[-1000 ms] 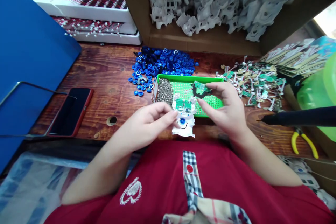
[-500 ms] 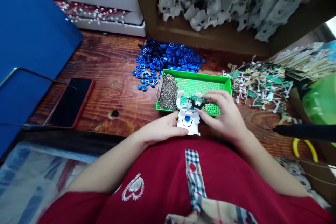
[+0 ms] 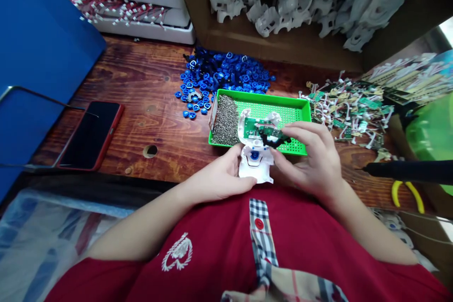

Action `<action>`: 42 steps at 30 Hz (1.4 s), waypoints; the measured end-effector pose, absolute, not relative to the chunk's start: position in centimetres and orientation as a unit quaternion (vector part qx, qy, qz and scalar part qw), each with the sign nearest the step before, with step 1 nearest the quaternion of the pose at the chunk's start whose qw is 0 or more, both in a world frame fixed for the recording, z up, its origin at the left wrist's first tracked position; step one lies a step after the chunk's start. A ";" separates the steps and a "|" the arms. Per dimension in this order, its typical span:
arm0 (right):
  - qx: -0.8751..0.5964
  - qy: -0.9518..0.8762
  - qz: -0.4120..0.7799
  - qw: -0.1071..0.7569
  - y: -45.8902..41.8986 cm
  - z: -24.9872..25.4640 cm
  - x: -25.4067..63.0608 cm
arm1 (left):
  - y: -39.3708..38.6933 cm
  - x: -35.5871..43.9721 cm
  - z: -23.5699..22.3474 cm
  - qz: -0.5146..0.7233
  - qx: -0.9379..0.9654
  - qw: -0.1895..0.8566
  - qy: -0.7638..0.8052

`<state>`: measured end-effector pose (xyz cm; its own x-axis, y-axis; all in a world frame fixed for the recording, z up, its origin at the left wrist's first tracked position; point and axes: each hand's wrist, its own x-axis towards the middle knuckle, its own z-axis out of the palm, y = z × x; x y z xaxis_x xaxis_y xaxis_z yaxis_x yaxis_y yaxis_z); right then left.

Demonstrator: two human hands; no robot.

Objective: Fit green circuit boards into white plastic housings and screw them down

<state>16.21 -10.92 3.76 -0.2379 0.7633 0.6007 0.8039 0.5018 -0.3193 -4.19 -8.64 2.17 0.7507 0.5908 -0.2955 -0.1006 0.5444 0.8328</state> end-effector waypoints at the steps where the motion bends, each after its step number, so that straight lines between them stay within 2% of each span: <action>1: -0.492 -0.794 -0.009 0.357 -11.1 3.9 16.2 | -8.6 -4.1 2.3 0.218 0.421 0.835 0.281; 6: -0.462 -0.831 0.077 0.300 -11.8 5.0 16.0 | -8.7 -3.8 3.1 0.264 0.420 0.821 0.281; 11: -0.462 -0.847 0.099 0.243 -11.8 5.8 15.5 | -8.9 -4.0 3.7 0.266 0.470 0.788 0.296; 16: -0.479 -0.837 0.096 0.245 -11.7 6.1 15.0 | -9.1 -3.9 3.7 0.290 0.489 0.763 0.308; 22: -0.484 -0.814 0.146 0.285 -11.6 6.1 15.2 | -9.0 -4.0 3.9 0.283 0.480 0.768 0.317; 27: -0.489 -0.826 0.114 0.257 -11.4 6.0 14.9 | -8.9 -3.8 3.7 0.289 0.477 0.763 0.326; 36: -0.461 -0.875 0.029 0.141 -11.4 6.0 14.7 | -8.7 -3.4 2.9 0.317 0.462 0.740 0.372; 39: -0.453 -0.877 0.037 0.158 -11.6 5.7 14.8 | -8.6 -3.4 2.9 0.323 0.446 0.751 0.363; 42: -0.499 -0.815 0.094 0.278 -11.8 5.3 14.9 | -8.6 -3.4 2.8 0.342 0.436 0.747 0.367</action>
<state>14.92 -11.79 5.25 -0.3475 0.8659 0.3597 0.7621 0.4843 -0.4298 -3.42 -8.58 2.82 0.4967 0.8315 -0.2488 -0.1915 0.3846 0.9030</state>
